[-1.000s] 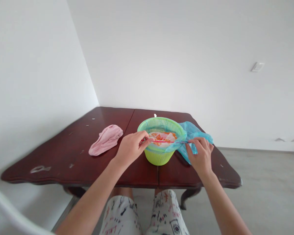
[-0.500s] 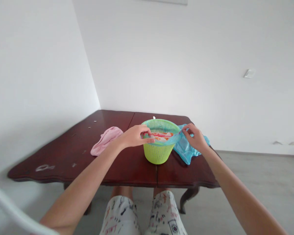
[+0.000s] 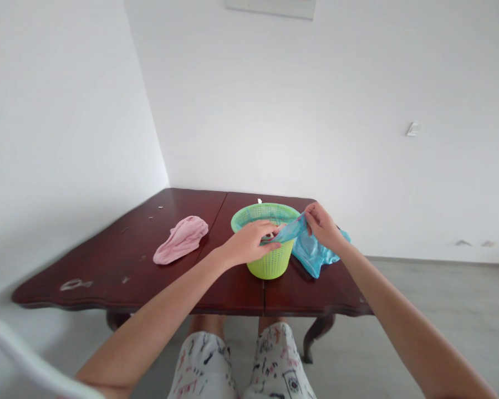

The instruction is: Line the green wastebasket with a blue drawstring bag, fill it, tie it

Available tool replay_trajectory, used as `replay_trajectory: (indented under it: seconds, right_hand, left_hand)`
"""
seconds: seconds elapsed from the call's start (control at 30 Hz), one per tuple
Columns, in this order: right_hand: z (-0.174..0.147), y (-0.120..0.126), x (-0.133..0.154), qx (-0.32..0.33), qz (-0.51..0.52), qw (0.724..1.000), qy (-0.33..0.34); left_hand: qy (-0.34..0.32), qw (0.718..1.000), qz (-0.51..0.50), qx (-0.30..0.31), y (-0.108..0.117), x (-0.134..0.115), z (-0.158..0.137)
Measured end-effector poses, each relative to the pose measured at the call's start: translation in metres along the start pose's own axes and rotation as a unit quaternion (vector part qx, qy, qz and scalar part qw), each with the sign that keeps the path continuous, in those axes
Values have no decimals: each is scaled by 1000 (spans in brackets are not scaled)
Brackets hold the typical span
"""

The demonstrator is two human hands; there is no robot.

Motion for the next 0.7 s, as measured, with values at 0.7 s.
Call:
replay_trajectory:
  seconds: [0.7]
  right_hand:
    - [-59, 8, 36, 61, -87, 994, 26]
  left_hand:
    - [116, 989, -45, -73, 34, 11, -31]
Point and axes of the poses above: each hand's wrist, its own z-axis towards the middle knuckle, its own y-axis out of the back of the hand, x = y × z, the point moved 3 cm from there along z, towards the middle knuckle, and after that the axes turned 6 degrees about -z, right-handed, at the moved point
